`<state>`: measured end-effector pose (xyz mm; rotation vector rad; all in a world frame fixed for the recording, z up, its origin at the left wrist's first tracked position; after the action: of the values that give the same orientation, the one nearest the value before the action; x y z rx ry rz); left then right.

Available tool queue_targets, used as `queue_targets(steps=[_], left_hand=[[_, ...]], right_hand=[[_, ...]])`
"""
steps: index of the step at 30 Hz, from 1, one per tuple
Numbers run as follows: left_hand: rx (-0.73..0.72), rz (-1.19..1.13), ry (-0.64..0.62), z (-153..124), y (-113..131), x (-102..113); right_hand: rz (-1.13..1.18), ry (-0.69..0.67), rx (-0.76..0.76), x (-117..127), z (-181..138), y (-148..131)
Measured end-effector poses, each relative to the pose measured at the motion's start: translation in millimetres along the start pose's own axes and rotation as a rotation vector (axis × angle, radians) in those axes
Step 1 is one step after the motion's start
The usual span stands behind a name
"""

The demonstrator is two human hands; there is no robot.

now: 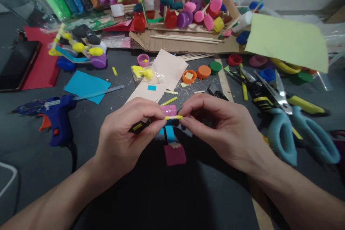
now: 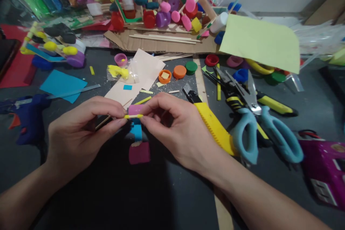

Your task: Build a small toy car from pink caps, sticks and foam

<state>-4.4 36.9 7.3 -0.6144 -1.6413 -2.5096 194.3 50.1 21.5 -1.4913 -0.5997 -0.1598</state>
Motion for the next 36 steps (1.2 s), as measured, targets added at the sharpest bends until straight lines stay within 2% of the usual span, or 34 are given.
queue_targets(steps=[21, 29, 36], left_hand=[[0.002, -0.019, 0.003, -0.6, -2.2, -0.3], [-0.009, -0.008, 0.01, 0.3, -1.1, 1.6], [-0.049, 0.02, 0.0, -0.4, -2.4, 1.2]], right_hand=[[-0.094, 0.052, 0.101, -1.2, -0.9, -2.2], [-0.043, 0.059, 0.046, 0.3, -2.2, -3.0], [-0.124, 0.06, 0.121, 0.6, -2.7, -1.0]])
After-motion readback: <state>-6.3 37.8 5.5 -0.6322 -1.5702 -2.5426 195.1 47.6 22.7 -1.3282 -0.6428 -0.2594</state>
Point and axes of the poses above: each hand's wrist, its own z-axis towards the middle knuckle, its own x-axis out of the back of the hand, y = z × x, the point moved 1 cm from there along z, towards the middle knuckle, and after that the axes turned 9 degrees about -z, right-handed, at the moved point
